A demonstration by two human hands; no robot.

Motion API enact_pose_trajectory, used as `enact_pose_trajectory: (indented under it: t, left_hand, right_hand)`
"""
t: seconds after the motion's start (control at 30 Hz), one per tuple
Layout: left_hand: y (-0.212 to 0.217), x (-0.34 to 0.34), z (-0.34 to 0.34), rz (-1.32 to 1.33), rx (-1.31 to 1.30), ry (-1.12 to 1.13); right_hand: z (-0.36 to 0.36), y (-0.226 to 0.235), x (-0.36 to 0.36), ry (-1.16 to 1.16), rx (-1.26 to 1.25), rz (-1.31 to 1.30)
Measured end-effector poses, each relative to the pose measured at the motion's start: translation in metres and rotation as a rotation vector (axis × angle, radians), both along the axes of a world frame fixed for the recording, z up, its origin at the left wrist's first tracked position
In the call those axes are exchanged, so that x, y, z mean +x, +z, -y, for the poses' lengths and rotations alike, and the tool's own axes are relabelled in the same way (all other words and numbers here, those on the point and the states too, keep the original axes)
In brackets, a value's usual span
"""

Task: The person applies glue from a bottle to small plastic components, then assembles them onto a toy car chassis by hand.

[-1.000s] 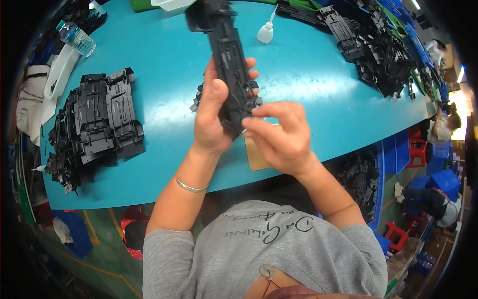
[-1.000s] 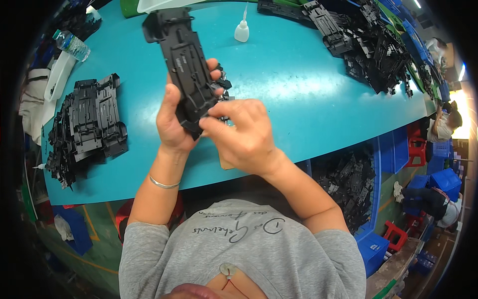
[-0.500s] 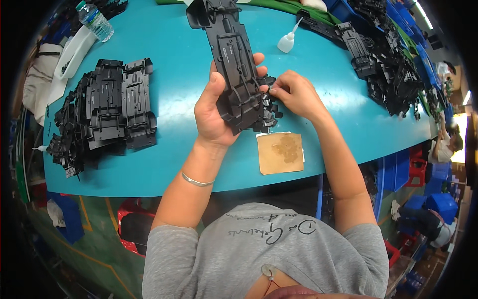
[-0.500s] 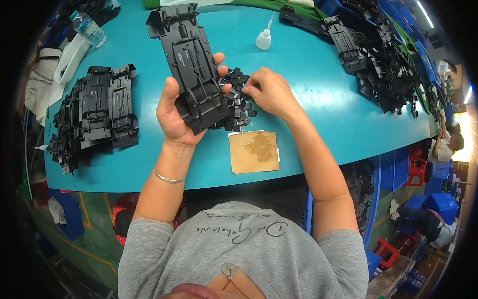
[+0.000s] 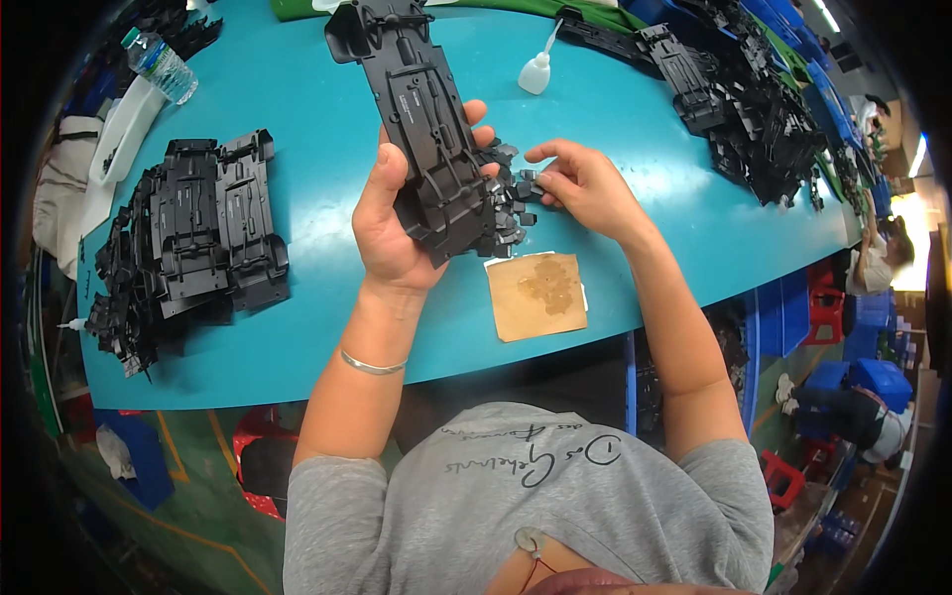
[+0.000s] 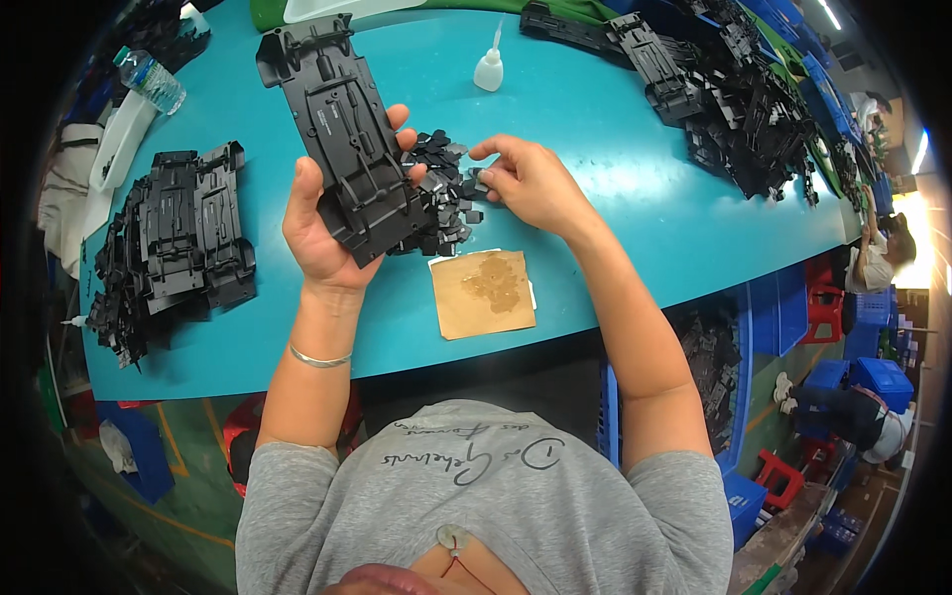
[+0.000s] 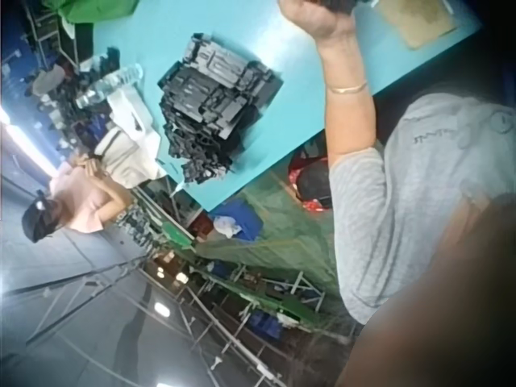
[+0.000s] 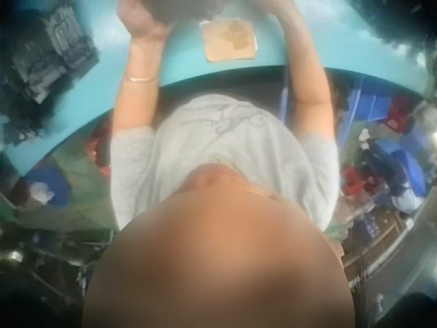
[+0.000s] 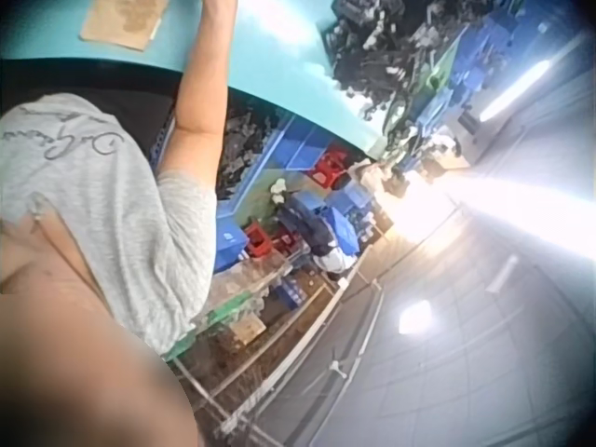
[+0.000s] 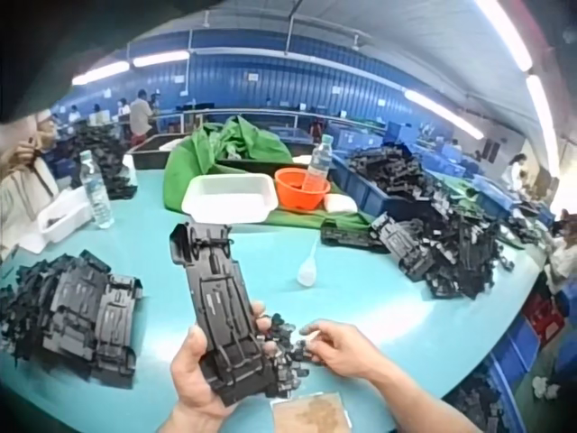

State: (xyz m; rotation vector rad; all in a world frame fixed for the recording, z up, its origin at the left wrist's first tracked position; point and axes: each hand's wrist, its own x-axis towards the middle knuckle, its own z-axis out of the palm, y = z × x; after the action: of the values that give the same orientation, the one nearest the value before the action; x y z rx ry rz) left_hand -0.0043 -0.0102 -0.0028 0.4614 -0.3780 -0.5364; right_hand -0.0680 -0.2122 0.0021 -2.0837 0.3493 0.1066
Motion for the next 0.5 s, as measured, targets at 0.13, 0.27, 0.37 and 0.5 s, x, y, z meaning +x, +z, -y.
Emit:
enact_pose_trajectory:
  t: [0.13, 0.27, 0.37, 0.5]
  left_hand:
    - [0.002, -0.001, 0.000, -0.034, -0.043, -0.023]
    - [0.002, -0.001, 0.000, -0.019, -0.035, -0.030]
    - [0.000, 0.000, 0.000, -0.009, -0.025, -0.029]
    - [0.000, -0.001, 0.001, -0.008, -0.023, -0.026]
  right_hand:
    - [0.007, -0.005, -0.009, 0.009, 0.168, 0.063]
    - [0.010, -0.003, -0.022, 0.038, 0.389, 0.129]
    - [0.007, 0.006, -0.033, 0.062, 0.595, 0.111]
    - [0.000, 0.012, -0.048, 0.039, 0.635, 0.033]
